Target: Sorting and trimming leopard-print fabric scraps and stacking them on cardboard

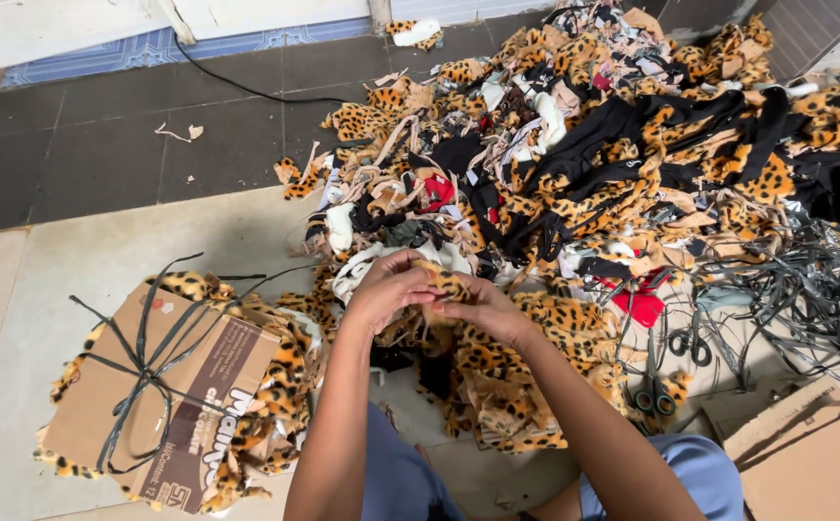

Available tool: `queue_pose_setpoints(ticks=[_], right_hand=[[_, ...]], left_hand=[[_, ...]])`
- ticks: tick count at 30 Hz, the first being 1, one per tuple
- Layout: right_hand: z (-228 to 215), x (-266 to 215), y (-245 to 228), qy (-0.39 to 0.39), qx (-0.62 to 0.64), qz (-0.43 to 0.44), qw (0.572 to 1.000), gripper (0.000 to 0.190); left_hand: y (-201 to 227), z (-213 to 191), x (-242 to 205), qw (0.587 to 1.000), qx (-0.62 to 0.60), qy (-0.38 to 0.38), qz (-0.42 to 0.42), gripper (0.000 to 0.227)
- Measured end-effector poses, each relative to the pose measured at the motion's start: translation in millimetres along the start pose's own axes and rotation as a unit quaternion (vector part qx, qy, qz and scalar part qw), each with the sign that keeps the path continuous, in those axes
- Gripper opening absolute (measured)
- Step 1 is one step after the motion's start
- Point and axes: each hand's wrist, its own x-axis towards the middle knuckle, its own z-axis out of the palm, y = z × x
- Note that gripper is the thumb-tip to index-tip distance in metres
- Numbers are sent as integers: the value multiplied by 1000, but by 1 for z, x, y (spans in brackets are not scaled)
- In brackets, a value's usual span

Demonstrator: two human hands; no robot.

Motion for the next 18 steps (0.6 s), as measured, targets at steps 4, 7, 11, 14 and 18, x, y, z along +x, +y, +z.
queue_pose_setpoints(ticks=[4, 7, 11, 14, 18], right_hand=[[8, -36, -31, 31, 0, 39, 999, 26], [-18, -58, -17, 46, -26, 87, 995, 23], [-42, -91, -21, 72, -66, 109, 989, 23], [-64, -124, -15, 110, -70, 151, 980, 23], [-97, -165, 2, 167, -94, 224, 956, 29]], left_hand=[[-13, -19, -5, 999, 48, 4, 22, 18], [-22, -18, -23, 1000, 28, 12, 0, 25], [-62, -6, -27, 1000, -23, 8, -12, 30], [-101, 22, -44, 998, -40, 11, -45, 23], [-158, 47, -54, 996, -19, 26, -80, 17]])
